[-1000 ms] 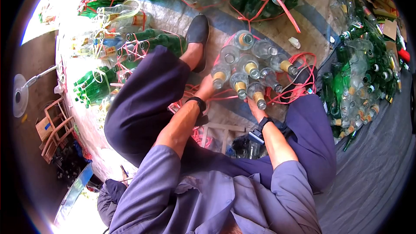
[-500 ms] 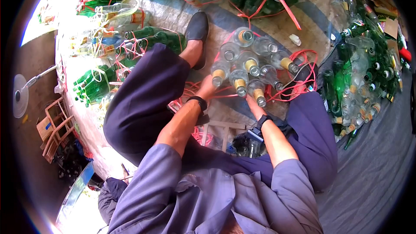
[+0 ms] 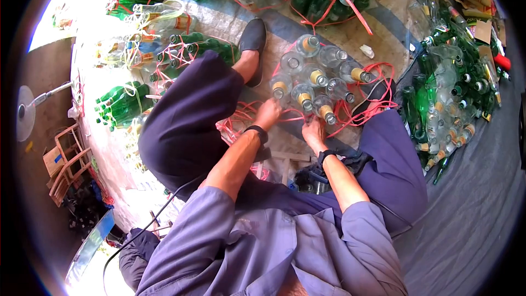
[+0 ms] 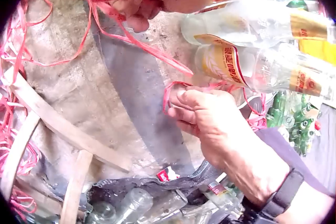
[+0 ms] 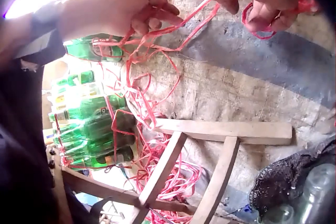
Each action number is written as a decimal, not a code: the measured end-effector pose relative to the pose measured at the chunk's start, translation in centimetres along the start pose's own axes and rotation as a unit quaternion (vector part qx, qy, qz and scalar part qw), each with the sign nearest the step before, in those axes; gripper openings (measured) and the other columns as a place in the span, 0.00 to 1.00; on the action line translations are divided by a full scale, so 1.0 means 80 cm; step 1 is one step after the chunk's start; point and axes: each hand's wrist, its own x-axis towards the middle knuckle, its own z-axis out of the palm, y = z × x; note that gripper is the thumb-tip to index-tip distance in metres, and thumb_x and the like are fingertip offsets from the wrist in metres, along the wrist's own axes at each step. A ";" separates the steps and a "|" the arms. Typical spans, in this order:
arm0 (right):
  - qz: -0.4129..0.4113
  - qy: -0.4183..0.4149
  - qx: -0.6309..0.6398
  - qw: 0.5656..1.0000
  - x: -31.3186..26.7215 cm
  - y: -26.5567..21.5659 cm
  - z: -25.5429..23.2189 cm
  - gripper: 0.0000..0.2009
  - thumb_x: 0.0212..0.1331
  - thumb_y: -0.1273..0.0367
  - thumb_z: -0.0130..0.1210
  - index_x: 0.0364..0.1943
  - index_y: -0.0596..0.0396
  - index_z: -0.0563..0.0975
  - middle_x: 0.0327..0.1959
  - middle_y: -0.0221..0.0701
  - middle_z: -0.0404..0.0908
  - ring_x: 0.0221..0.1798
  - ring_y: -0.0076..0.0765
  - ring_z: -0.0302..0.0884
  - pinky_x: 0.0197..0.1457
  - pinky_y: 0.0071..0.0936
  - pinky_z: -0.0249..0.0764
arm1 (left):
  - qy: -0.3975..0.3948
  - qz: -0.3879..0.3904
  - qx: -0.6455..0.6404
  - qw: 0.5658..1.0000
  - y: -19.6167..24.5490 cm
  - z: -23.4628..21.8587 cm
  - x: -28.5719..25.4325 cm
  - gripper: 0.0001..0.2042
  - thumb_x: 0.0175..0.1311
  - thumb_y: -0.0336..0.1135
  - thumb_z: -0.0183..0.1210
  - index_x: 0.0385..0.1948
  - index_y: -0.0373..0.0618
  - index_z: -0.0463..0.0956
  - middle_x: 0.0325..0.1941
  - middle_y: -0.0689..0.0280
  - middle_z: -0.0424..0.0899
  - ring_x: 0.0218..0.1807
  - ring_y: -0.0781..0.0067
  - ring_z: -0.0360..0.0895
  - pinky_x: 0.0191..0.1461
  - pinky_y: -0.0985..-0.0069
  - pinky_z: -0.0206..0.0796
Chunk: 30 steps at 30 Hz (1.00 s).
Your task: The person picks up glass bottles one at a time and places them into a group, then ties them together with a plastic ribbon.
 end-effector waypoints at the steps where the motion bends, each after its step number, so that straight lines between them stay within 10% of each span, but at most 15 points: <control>1: -0.002 0.001 0.000 1.000 0.000 -0.002 -0.005 0.20 0.56 0.63 0.54 0.50 0.62 0.77 0.41 0.54 0.82 0.49 0.64 0.79 0.53 0.52 0.74 | -0.039 0.101 0.138 0.985 -0.001 -0.003 -0.001 0.04 0.56 0.30 0.59 0.28 0.46 0.84 0.26 0.64 0.83 0.33 0.63 0.83 0.37 0.68 0.74; 7: 0.105 -0.111 -0.019 0.988 -0.002 -0.034 -0.057 0.22 0.56 0.64 0.53 0.54 0.61 0.74 0.39 0.56 0.82 0.48 0.66 0.79 0.52 0.52 0.75 | -0.239 0.154 -0.058 0.957 0.000 -0.030 0.001 0.06 0.54 0.30 0.59 0.25 0.47 0.86 0.29 0.64 0.85 0.36 0.66 0.84 0.37 0.67 0.78; 11: 0.084 -0.111 -0.136 0.981 -0.020 -0.045 -0.064 0.22 0.57 0.63 0.53 0.55 0.60 0.73 0.40 0.55 0.82 0.47 0.59 0.82 0.55 0.56 0.69 | -0.124 0.104 -0.059 0.985 0.004 -0.047 -0.003 0.07 0.55 0.31 0.58 0.25 0.44 0.86 0.28 0.59 0.85 0.34 0.66 0.84 0.36 0.70 0.79; 19: -0.091 -0.179 -0.364 0.910 -0.052 -0.037 -0.037 0.16 0.58 0.69 0.52 0.50 0.61 0.76 0.49 0.44 0.83 0.53 0.48 0.81 0.60 0.54 0.65 | -0.159 -0.253 -0.301 0.906 0.019 -0.074 -0.002 0.13 0.60 0.33 0.51 0.40 0.32 0.72 0.35 0.38 0.83 0.40 0.41 0.83 0.44 0.51 0.75; 25: -0.074 -0.194 -0.164 0.964 -0.046 -0.060 -0.040 0.12 0.59 0.68 0.50 0.39 0.63 0.79 0.33 0.54 0.83 0.37 0.61 0.84 0.40 0.53 0.78 | -0.179 -0.336 -0.393 0.837 0.025 -0.133 -0.001 0.13 0.61 0.33 0.50 0.43 0.33 0.71 0.36 0.41 0.83 0.41 0.38 0.82 0.47 0.49 0.73; 30: -0.046 -0.126 -0.033 0.990 -0.040 -0.082 -0.037 0.13 0.62 0.66 0.48 0.36 0.63 0.80 0.35 0.58 0.81 0.42 0.64 0.81 0.47 0.56 0.76 | -0.131 -0.299 -0.422 0.846 0.024 -0.105 -0.004 0.09 0.57 0.33 0.54 0.34 0.37 0.78 0.33 0.45 0.84 0.39 0.41 0.83 0.42 0.51 0.75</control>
